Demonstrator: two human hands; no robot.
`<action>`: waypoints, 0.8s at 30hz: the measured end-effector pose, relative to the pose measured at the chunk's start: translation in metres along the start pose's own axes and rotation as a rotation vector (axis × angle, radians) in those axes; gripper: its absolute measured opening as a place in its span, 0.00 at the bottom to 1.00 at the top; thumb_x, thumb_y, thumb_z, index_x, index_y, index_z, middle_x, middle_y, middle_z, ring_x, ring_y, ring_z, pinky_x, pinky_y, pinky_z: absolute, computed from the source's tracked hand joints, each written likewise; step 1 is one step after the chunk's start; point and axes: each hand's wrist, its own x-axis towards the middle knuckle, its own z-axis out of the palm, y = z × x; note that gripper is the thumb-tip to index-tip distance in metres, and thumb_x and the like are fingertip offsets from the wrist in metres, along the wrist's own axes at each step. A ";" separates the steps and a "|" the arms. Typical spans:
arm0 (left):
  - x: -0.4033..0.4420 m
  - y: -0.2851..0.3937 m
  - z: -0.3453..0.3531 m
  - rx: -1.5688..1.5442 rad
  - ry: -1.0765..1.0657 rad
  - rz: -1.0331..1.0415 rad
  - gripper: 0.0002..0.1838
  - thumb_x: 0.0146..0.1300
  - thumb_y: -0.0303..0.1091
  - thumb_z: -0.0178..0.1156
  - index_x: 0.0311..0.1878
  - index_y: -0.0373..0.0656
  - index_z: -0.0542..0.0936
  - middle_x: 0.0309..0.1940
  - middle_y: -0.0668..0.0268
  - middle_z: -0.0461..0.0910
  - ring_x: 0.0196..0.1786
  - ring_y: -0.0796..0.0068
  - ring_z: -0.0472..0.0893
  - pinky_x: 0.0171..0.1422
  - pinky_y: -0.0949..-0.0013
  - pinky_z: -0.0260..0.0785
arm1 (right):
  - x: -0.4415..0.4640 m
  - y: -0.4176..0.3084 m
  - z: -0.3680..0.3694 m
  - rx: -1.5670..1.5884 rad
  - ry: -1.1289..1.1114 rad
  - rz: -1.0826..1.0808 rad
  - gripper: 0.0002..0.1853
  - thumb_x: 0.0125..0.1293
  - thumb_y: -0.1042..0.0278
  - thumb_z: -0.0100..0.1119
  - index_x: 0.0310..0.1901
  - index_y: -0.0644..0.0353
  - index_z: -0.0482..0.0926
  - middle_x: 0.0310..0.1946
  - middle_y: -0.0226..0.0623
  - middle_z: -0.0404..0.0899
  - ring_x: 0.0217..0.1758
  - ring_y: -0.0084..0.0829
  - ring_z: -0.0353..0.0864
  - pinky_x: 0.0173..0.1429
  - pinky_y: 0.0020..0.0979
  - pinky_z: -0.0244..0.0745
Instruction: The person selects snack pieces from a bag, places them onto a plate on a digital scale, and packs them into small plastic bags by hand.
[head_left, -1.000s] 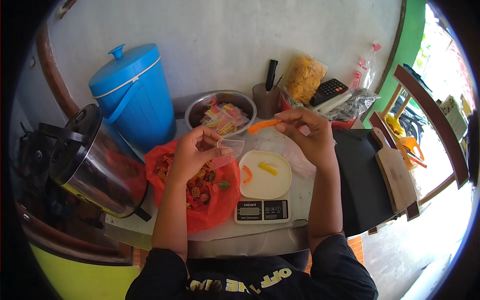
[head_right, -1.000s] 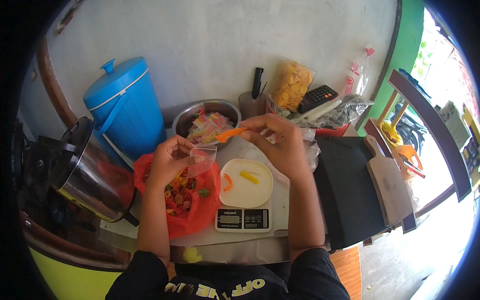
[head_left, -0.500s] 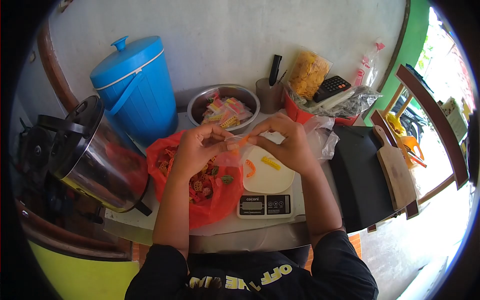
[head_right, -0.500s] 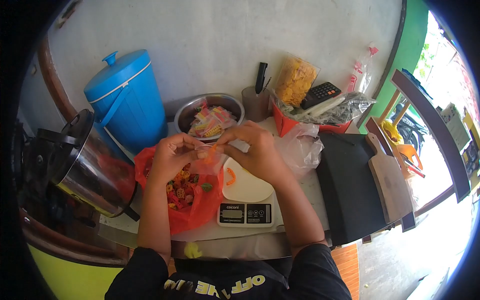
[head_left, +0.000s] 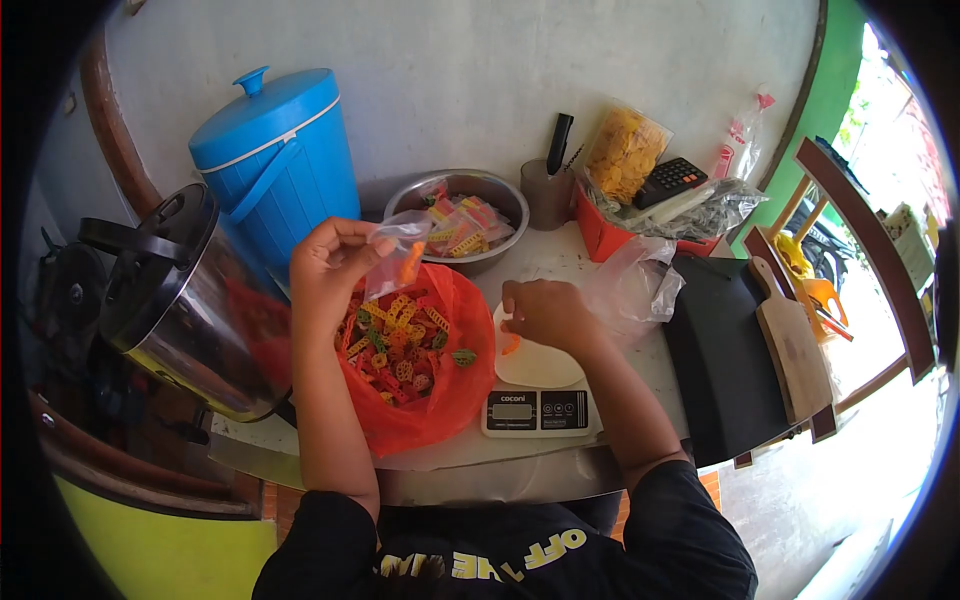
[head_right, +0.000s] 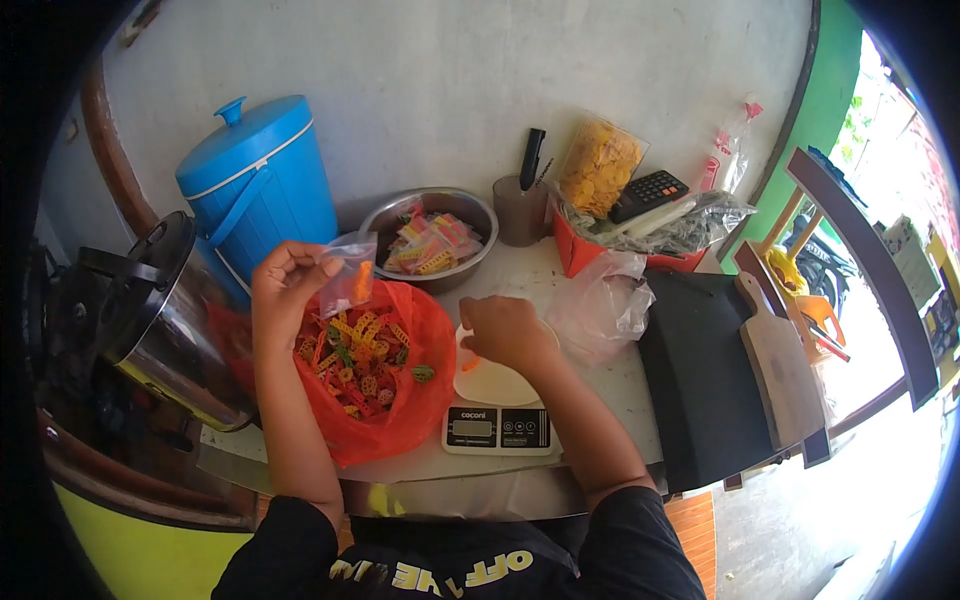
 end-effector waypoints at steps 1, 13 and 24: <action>-0.001 0.001 0.004 0.001 -0.014 0.000 0.10 0.57 0.26 0.71 0.39 0.35 0.81 0.34 0.62 0.85 0.37 0.80 0.83 0.45 0.77 0.74 | 0.002 0.001 0.007 -0.025 0.009 -0.031 0.10 0.57 0.61 0.65 0.37 0.52 0.77 0.31 0.31 0.85 0.38 0.38 0.85 0.42 0.40 0.77; -0.005 -0.011 0.031 -0.071 -0.168 -0.106 0.14 0.56 0.32 0.74 0.40 0.37 0.80 0.33 0.63 0.85 0.35 0.82 0.82 0.41 0.79 0.73 | 0.001 0.015 -0.006 0.092 -0.223 -0.072 0.16 0.49 0.67 0.70 0.40 0.53 0.77 0.42 0.31 0.83 0.40 0.37 0.84 0.44 0.37 0.76; -0.005 -0.019 0.042 0.015 -0.223 -0.122 0.12 0.56 0.27 0.72 0.40 0.38 0.80 0.33 0.65 0.85 0.35 0.83 0.82 0.40 0.80 0.72 | 0.007 0.025 -0.029 0.542 0.196 -0.097 0.11 0.55 0.77 0.67 0.41 0.60 0.81 0.36 0.35 0.85 0.38 0.30 0.86 0.44 0.29 0.78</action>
